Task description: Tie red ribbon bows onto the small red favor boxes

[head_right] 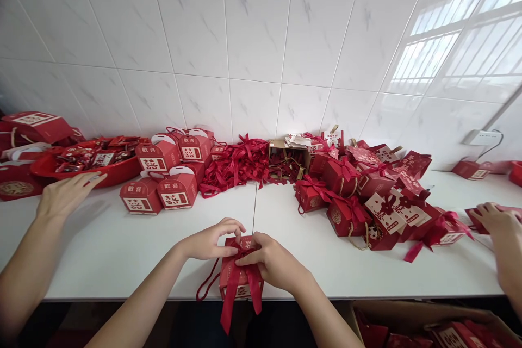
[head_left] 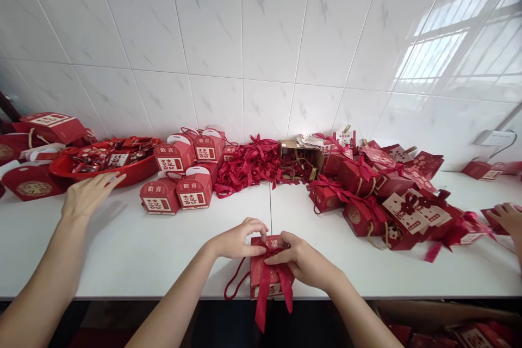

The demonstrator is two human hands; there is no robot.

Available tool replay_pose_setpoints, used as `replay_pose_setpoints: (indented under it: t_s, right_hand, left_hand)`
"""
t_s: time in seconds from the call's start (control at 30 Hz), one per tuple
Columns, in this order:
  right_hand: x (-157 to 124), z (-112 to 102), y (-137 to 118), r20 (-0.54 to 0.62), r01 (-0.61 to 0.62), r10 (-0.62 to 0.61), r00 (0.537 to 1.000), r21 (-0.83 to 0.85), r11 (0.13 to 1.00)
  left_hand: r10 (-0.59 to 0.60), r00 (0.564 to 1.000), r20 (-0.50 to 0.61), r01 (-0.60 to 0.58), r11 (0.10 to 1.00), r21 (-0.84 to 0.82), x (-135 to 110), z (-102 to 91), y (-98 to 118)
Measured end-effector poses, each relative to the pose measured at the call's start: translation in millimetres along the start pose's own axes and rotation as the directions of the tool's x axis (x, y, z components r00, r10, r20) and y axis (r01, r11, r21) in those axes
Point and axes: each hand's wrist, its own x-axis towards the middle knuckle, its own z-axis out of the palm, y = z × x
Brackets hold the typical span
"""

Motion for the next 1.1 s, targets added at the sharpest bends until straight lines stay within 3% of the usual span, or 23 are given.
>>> replay_pose_setpoints:
  t_s: [0.2, 0.43, 0.57, 0.7, 0.9, 1.1]
  right_hand:
    - [1.2, -0.8, -2.2, 0.007, -0.004, 0.004, 1.0, -0.001, 1.0]
    - [0.2, 2.5, 1.4, -0.036, 0.021, -0.022, 0.999, -0.022, 1.0]
    - [-0.3, 2.0, 1.5, -0.041, 0.034, -0.036, 0.999, -0.038, 0.999]
    - [-1.1, 2.5, 2.0, -0.032, 0.008, -0.01, 0.999, -0.06, 0.998]
    - [-2.7, 3.7, 2.7, -0.037, -0.001, -0.001, 0.999, -0.049, 0.999]
    - [-3.5, -0.6, -2.9, -0.122, 0.002, 0.003, 0.993, 0.045, 0.999]
  left_hand:
    - [-0.026, 0.999, 0.023, 0.025, 0.999, 0.037, 1.3, 1.0, 0.0]
    - [0.032, 0.999, -0.004, -0.032, 0.987, -0.157, 0.1, -0.4, 4.3]
    - [0.041, 0.989, -0.141, -0.067, 0.98, -0.185, 2.0, 12.5, 7.8]
    - [-0.038, 0.963, -0.267, -0.027, 0.972, -0.235, 5.0, 29.3, 9.6]
    - [-0.092, 0.959, -0.267, -0.004, 0.942, -0.336, 6.5, 37.9, 8.5]
    - [-0.085, 0.956, -0.282, -0.022, 0.934, -0.356, 5.4, 36.8, 9.2]
